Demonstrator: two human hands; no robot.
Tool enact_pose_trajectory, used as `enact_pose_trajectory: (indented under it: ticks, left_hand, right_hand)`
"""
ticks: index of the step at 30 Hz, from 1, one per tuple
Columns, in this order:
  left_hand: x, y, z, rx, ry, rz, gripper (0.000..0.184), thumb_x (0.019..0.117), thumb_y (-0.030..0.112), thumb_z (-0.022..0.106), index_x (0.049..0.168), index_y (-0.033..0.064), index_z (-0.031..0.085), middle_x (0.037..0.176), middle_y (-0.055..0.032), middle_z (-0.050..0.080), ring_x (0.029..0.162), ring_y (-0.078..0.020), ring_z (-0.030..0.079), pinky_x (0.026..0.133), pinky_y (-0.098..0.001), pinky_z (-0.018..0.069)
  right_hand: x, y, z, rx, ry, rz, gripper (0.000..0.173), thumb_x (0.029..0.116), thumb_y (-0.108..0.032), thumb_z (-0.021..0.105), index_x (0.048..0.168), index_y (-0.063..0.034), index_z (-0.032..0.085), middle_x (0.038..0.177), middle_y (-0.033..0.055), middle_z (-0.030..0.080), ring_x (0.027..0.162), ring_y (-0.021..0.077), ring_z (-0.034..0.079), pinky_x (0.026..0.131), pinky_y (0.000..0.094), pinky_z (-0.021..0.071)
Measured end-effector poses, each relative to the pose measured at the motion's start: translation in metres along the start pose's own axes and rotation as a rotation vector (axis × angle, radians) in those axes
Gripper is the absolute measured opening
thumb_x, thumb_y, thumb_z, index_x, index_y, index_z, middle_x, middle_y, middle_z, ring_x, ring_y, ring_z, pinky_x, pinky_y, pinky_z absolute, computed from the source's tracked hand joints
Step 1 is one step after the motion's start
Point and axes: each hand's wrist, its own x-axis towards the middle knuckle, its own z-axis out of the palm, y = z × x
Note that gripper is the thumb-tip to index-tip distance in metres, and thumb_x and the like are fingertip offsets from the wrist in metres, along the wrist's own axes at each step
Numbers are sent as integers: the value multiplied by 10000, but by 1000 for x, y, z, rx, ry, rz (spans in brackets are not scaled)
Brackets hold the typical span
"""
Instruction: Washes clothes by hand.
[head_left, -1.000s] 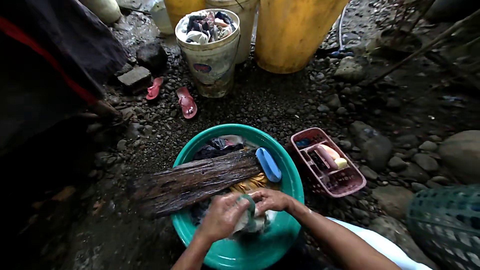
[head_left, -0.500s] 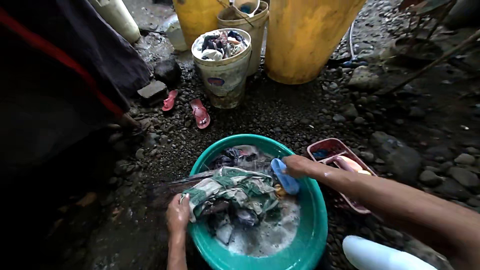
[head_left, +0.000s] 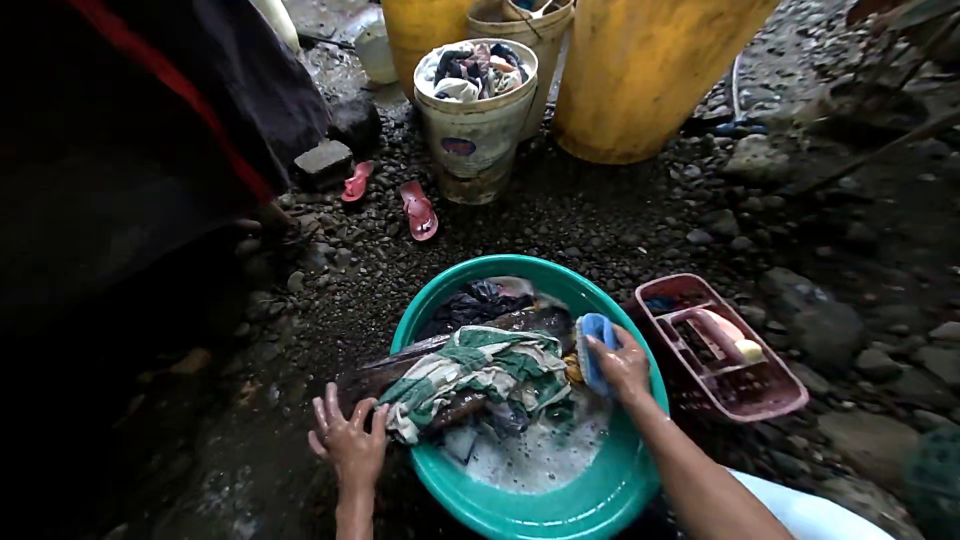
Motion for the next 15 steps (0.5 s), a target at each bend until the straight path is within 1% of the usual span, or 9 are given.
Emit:
enact_pose_trajectory:
  ticks: [2, 5, 7, 9, 10, 11, 12, 13, 15]
  left_hand:
    - [3, -6, 1, -66, 42, -17, 313, 844, 299, 726, 952, 8, 775, 1541, -435, 275, 1435, -689, 109, 1087, -817, 100]
    - [0, -7, 8, -193, 94, 26, 273, 815, 238, 737, 869, -28, 766, 1501, -463, 312, 1411, -710, 144, 1159, -725, 165]
    - [-15, -5, 14, -282, 118, -8, 278, 839, 136, 692, 926, -126, 725, 1422, -362, 514, 1409, -570, 365, 1171, -622, 281]
    - [-38, 5, 14, -511, 120, -243, 401, 951, 50, 527, 1218, -248, 520, 1306, -294, 586, 1267, -270, 549, 1107, -357, 416]
    - [-45, 9, 12, -585, 93, -371, 394, 1017, 51, 449, 1297, -227, 447, 1267, -292, 567, 1181, -233, 557, 1054, -330, 440]
    - [-47, 6, 13, -538, 106, -352, 370, 1001, 36, 475, 1253, -234, 498, 1248, -316, 591, 1192, -302, 574, 1066, -388, 444]
    - [-42, -1, 17, -398, 166, -198, 314, 906, 32, 568, 1075, -224, 639, 1187, -324, 663, 1209, -423, 608, 1079, -487, 450]
    - [-35, -8, 19, -314, 188, -66, 259, 853, 91, 643, 920, -148, 717, 1122, -278, 715, 1192, -485, 613, 1079, -545, 439]
    - [-28, -10, 23, -258, 192, 34, 236, 835, 161, 685, 834, -65, 753, 1071, -221, 747, 1175, -526, 607, 1079, -579, 423]
  right_hand:
    - [-17, -28, 10, 48, 17, -51, 526, 954, -142, 725, 1388, 99, 551, 1327, 330, 609, 1253, 434, 590, 1080, 573, 433]
    - [-77, -81, 58, 65, -281, -212, 549, 931, -183, 745, 1384, 76, 575, 1268, 289, 665, 1180, 397, 655, 1040, 562, 490]
    - [-137, -124, 105, 57, -598, -331, 557, 915, -278, 754, 1385, -12, 617, 1212, 220, 714, 1129, 356, 694, 996, 576, 529]
    - [-183, -162, 141, -39, -923, -413, 560, 935, -365, 729, 1402, -79, 614, 1206, 200, 719, 1127, 371, 692, 970, 612, 527]
    - [-191, -171, 152, -135, -1049, -425, 572, 957, -405, 699, 1429, -102, 587, 1233, 200, 706, 1155, 382, 674, 979, 621, 511]
    - [-186, -168, 157, -225, -1084, -422, 578, 961, -431, 684, 1437, -119, 579, 1249, 199, 699, 1170, 388, 664, 985, 627, 501]
    - [-170, -150, 154, -260, -1013, -391, 574, 948, -437, 692, 1420, -124, 598, 1235, 200, 704, 1159, 393, 667, 981, 638, 500]
    - [-143, -124, 143, -269, -864, -371, 569, 941, -426, 708, 1395, -94, 619, 1196, 221, 715, 1127, 414, 679, 967, 651, 504]
    - [-76, -70, 105, -369, -559, -338, 594, 940, -392, 716, 1404, -38, 608, 1160, 282, 712, 1082, 478, 688, 928, 682, 510]
